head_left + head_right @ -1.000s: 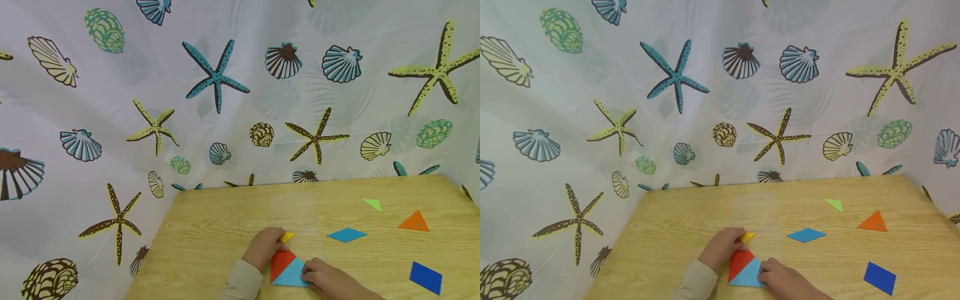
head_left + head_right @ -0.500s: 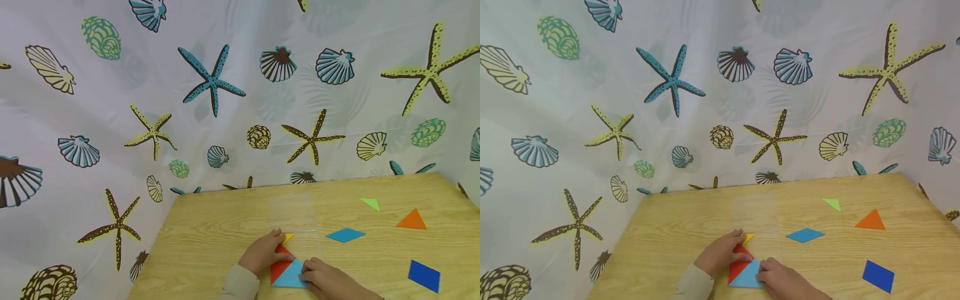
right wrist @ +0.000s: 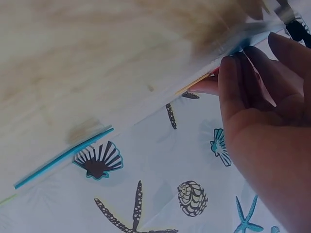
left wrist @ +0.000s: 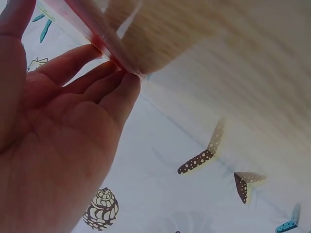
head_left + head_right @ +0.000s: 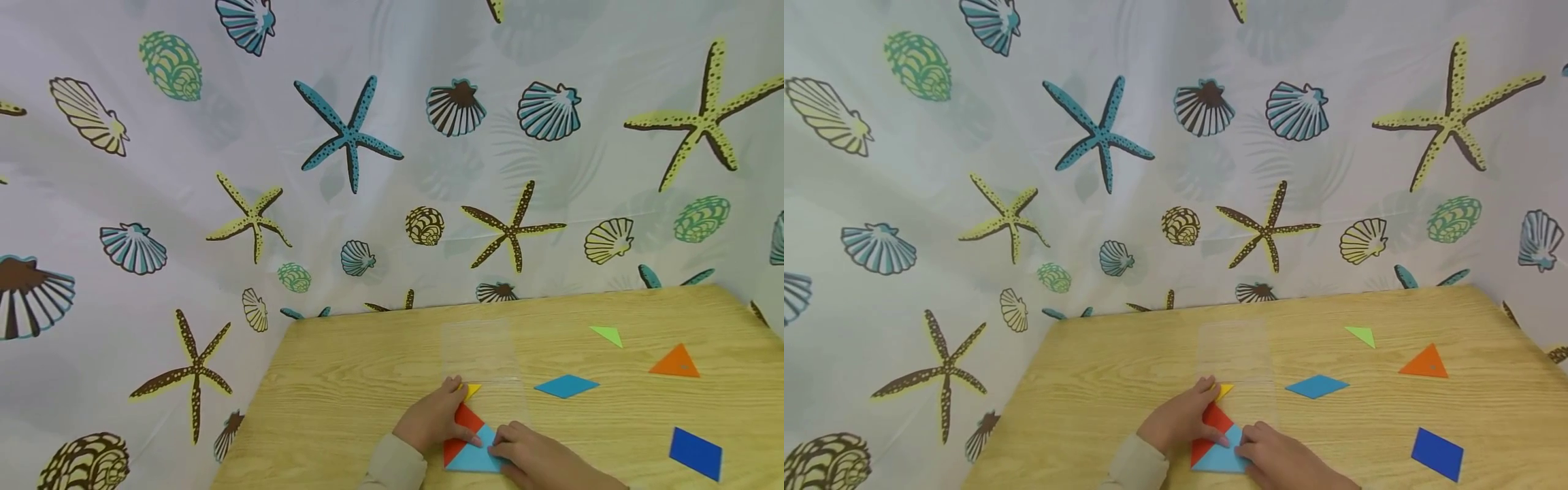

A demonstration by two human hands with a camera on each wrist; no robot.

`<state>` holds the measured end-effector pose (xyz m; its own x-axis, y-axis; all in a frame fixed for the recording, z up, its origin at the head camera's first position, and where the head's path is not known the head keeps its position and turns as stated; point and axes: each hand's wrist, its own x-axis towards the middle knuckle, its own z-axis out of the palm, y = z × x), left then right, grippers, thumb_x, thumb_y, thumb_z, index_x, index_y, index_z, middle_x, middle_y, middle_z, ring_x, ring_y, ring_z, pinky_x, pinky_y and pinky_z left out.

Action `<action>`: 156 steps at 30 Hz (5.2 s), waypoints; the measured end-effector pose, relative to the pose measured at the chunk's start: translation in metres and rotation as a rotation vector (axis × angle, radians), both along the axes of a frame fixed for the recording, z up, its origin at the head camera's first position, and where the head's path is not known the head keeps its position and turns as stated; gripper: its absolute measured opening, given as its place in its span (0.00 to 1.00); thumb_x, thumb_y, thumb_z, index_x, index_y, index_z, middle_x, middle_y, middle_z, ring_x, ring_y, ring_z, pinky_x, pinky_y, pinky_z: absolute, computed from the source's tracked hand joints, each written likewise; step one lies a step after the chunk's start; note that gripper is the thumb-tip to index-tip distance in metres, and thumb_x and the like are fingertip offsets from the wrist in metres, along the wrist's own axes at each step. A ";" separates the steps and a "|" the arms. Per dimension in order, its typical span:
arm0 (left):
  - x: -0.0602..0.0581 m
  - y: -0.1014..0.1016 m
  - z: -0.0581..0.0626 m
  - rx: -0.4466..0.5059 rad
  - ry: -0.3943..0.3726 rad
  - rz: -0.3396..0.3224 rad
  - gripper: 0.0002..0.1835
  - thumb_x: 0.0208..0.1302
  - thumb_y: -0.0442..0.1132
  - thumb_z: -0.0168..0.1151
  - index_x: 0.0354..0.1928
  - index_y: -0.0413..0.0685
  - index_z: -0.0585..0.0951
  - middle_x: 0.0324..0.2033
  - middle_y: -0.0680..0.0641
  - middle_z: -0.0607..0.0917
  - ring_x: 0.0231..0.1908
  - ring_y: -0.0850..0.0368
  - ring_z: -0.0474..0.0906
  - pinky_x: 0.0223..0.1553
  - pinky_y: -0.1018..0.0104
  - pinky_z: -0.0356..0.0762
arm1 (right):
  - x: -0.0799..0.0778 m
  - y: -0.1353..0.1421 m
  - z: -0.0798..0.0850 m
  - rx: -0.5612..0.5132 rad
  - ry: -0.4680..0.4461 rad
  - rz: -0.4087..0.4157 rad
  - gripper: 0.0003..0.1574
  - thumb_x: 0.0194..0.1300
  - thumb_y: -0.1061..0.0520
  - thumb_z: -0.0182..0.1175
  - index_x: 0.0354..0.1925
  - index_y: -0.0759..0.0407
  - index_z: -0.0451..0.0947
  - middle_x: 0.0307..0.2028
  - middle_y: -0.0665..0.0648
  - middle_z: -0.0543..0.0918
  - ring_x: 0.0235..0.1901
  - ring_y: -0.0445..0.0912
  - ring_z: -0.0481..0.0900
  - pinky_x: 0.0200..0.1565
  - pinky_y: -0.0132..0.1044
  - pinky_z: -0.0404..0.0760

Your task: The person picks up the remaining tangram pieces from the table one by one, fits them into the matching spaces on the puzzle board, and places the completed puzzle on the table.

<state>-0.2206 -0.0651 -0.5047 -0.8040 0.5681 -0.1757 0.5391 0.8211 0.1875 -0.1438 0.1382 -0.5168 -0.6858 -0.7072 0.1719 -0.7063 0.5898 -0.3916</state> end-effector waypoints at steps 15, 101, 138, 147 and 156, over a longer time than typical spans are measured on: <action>0.000 0.002 -0.001 -0.010 0.026 -0.004 0.52 0.40 0.69 0.60 0.68 0.51 0.64 0.68 0.52 0.59 0.67 0.55 0.54 0.57 0.69 0.66 | -0.002 0.050 0.006 -0.097 -0.104 -0.138 0.08 0.67 0.54 0.56 0.42 0.49 0.81 0.39 0.40 0.76 0.39 0.36 0.75 0.38 0.36 0.78; 0.001 0.001 0.000 0.014 0.000 0.022 0.52 0.40 0.67 0.62 0.68 0.51 0.64 0.68 0.52 0.59 0.67 0.56 0.54 0.58 0.68 0.65 | -0.064 0.103 0.025 -0.093 -0.258 -0.198 0.14 0.54 0.64 0.66 0.29 0.57 0.68 0.22 0.49 0.67 0.22 0.36 0.62 0.23 0.32 0.65; 0.000 0.003 -0.005 0.016 0.031 0.031 0.52 0.39 0.68 0.62 0.68 0.52 0.64 0.68 0.53 0.59 0.67 0.56 0.55 0.56 0.68 0.67 | -0.050 0.020 0.021 -0.296 -0.272 -0.404 0.26 0.53 0.67 0.58 0.52 0.73 0.71 0.22 0.52 0.68 0.19 0.40 0.62 0.23 0.31 0.63; 0.002 0.003 -0.004 0.012 0.036 0.031 0.52 0.39 0.68 0.62 0.68 0.52 0.64 0.68 0.51 0.59 0.67 0.56 0.54 0.56 0.69 0.67 | -0.051 0.003 0.008 -0.255 -0.268 -0.493 0.28 0.50 0.66 0.62 0.51 0.69 0.72 0.31 0.54 0.70 0.28 0.44 0.66 0.28 0.35 0.69; 0.000 0.002 -0.006 0.004 0.033 0.038 0.52 0.39 0.69 0.61 0.68 0.53 0.64 0.68 0.52 0.59 0.67 0.57 0.54 0.57 0.68 0.66 | -0.054 0.000 0.009 -0.240 -0.316 -0.444 0.22 0.53 0.59 0.69 0.45 0.65 0.74 0.34 0.54 0.73 0.34 0.45 0.72 0.35 0.39 0.74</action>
<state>-0.2209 -0.0629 -0.5104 -0.8302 0.5379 -0.1466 0.5137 0.8402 0.1737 -0.1975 0.1379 -0.5080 -0.9511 -0.3074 0.0306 -0.2395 0.6712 -0.7015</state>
